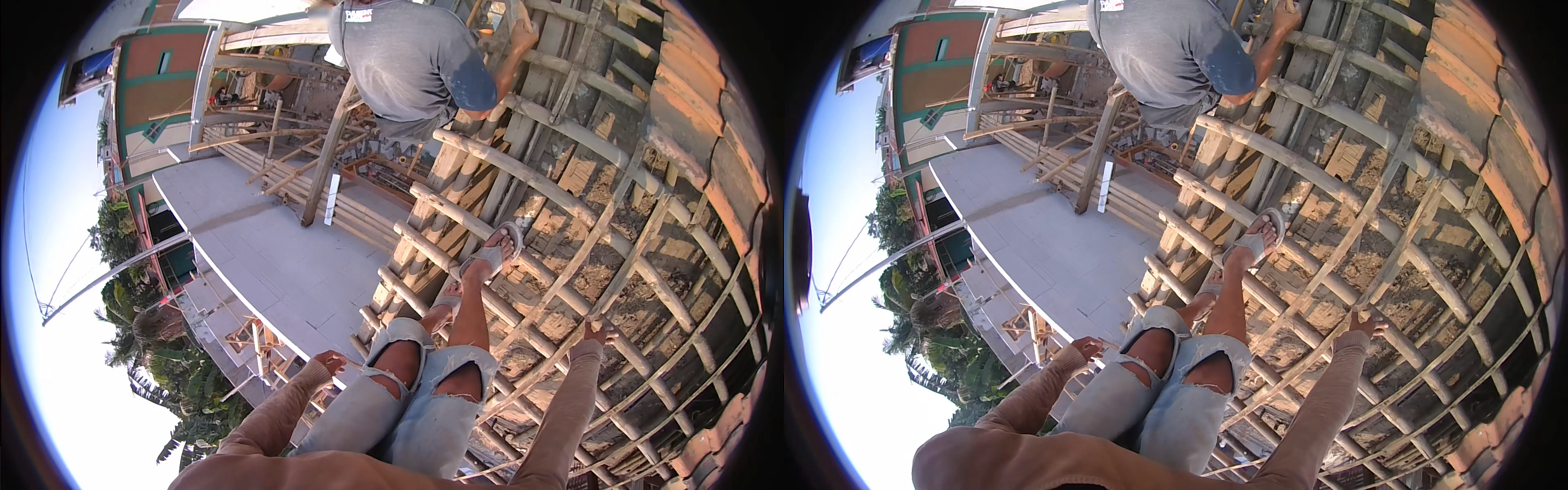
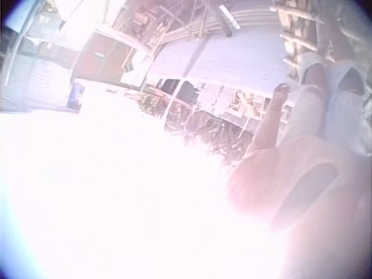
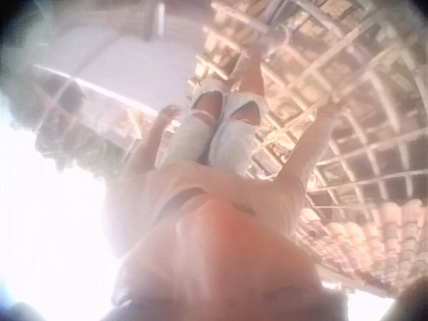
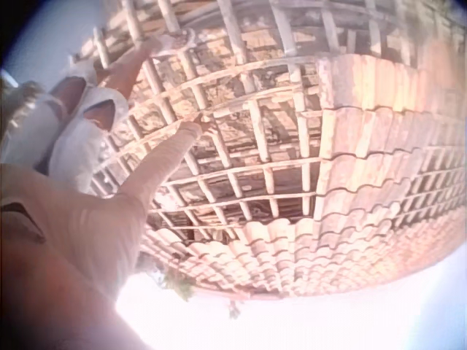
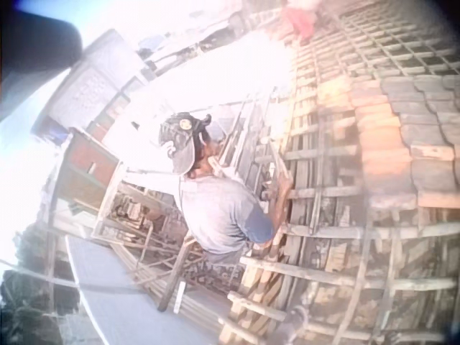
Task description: The person removes roof tiles by hand, lifting them from the wooden rafters and stacking them.
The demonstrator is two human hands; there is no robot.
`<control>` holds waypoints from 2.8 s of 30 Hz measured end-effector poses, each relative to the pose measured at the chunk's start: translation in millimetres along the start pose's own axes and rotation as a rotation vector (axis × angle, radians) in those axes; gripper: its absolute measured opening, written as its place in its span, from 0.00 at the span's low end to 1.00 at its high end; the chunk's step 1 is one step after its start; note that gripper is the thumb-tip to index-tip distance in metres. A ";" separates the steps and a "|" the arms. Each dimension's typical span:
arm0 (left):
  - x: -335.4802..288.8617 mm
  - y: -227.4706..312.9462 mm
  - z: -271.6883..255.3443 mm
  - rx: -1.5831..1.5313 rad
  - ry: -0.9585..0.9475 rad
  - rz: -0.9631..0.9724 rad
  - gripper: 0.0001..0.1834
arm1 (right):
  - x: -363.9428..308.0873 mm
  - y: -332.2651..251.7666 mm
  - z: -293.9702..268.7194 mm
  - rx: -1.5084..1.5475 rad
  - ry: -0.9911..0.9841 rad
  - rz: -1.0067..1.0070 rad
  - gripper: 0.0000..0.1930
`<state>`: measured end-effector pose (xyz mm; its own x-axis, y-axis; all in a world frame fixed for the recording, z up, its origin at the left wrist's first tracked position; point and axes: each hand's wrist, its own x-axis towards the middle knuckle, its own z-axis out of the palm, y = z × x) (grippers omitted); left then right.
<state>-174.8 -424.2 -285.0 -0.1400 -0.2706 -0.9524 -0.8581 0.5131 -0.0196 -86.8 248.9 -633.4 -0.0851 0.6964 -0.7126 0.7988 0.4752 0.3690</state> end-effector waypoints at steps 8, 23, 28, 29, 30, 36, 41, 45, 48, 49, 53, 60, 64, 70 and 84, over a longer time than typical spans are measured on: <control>-11.4 111.8 8.9 0.060 -0.023 0.134 0.19 | -18.7 -2.1 -10.9 0.223 0.045 -0.052 0.45; -24.2 289.9 7.8 0.307 -0.074 0.285 0.19 | -34.1 1.3 -52.0 0.378 -0.136 -0.005 0.43; -27.9 321.8 5.4 0.340 -0.044 0.315 0.18 | -29.7 7.0 -53.1 0.277 -0.107 -0.012 0.45; -29.5 325.4 3.8 0.349 -0.035 0.320 0.18 | -29.1 7.2 -57.6 0.231 -0.166 0.031 0.46; -31.9 324.4 -0.1 0.331 -0.019 0.310 0.18 | -33.6 -1.3 -68.2 0.216 -0.212 0.049 0.45; -25.0 335.4 -19.6 0.313 0.050 0.311 0.18 | -40.0 -11.2 -91.8 0.199 -0.307 0.130 0.44; -29.8 373.6 -10.9 0.393 0.034 0.421 0.18 | -51.1 -2.9 -89.2 0.285 -0.203 0.067 0.45; -8.4 390.9 -16.8 0.236 0.020 0.301 0.19 | -46.0 1.3 -82.6 0.304 -0.238 0.040 0.45; 12.5 409.7 -12.6 0.291 0.032 0.318 0.20 | -37.5 -3.9 -84.0 0.238 -0.337 0.043 0.45; 17.9 422.1 -9.4 0.380 0.001 0.382 0.18 | -35.6 5.9 -77.1 0.241 -0.314 0.020 0.45; 33.4 468.5 -0.9 0.562 -0.013 0.462 0.17 | -19.5 5.2 -98.2 0.218 -0.411 0.101 0.39; 4.4 530.4 6.3 0.464 -0.070 0.333 0.17 | 54.8 -123.0 -290.8 0.598 0.467 -0.016 0.33; 11.9 555.5 -5.3 0.321 -0.159 0.316 0.16 | 79.4 -159.0 -368.5 0.595 0.280 0.021 0.33; 21.0 610.7 -25.0 0.264 -0.190 0.244 0.19 | 31.5 -141.9 -406.9 0.675 0.124 0.148 0.31; -23.1 745.4 44.4 0.179 -0.329 0.463 0.22 | 27.4 -4.5 -548.4 0.604 0.210 0.031 0.26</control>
<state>-789.3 0.7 -291.2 -0.2944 0.2662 -0.9179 -0.6436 0.6548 0.3963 -419.3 560.7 -327.3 -0.1221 0.8245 -0.5526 0.9924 0.1085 -0.0574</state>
